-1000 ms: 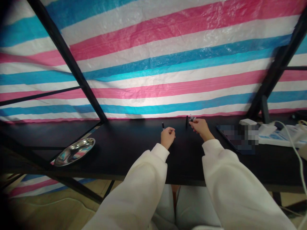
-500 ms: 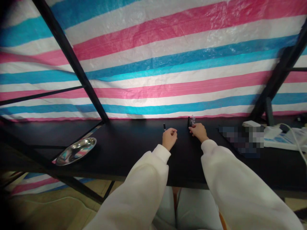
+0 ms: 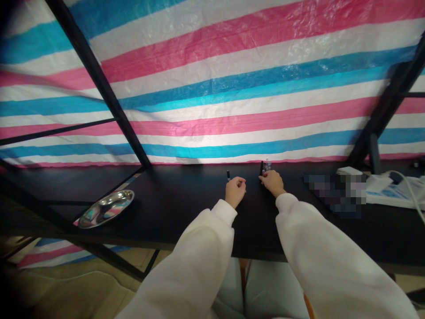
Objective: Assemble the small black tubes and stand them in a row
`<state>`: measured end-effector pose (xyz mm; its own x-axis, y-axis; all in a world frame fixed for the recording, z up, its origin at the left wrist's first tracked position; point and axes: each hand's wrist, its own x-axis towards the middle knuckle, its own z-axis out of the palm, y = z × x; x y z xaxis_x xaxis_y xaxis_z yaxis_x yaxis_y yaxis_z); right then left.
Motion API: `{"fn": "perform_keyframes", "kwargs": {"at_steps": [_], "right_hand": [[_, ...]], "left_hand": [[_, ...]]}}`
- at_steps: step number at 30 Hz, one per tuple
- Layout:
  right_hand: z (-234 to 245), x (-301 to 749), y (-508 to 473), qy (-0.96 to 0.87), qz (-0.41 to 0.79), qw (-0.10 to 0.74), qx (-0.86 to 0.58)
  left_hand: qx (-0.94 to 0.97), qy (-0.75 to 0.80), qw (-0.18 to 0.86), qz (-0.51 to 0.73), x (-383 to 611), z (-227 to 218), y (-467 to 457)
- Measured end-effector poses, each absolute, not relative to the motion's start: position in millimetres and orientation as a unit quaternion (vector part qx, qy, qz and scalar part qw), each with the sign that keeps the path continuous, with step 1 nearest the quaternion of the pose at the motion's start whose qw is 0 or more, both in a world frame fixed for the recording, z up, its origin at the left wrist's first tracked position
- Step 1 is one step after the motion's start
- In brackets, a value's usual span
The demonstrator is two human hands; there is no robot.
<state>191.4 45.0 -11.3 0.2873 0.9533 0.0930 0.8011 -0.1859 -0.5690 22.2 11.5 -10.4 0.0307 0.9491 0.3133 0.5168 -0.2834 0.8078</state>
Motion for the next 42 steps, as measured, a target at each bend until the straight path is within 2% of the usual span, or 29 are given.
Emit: {"fn": "perform_keyframes", "kwargs": {"at_steps": [17,29,42], "right_hand": [[-1.1,218.8,43.5,-0.555,0.219,0.209,-0.775],[-15.1,219.0,49.7,-0.572,0.099,0.241,-0.778],[-12.5,217.4,47.0,-0.581,0.088,0.209,-0.782]], "left_hand": [[0.682,0.538,0.242,0.431,22.2,-11.4,12.0],[0.694,0.527,0.241,0.427,22.1,-11.0,11.0],[0.699,0.523,0.24,0.424,23.5,-10.0,9.2]]}}
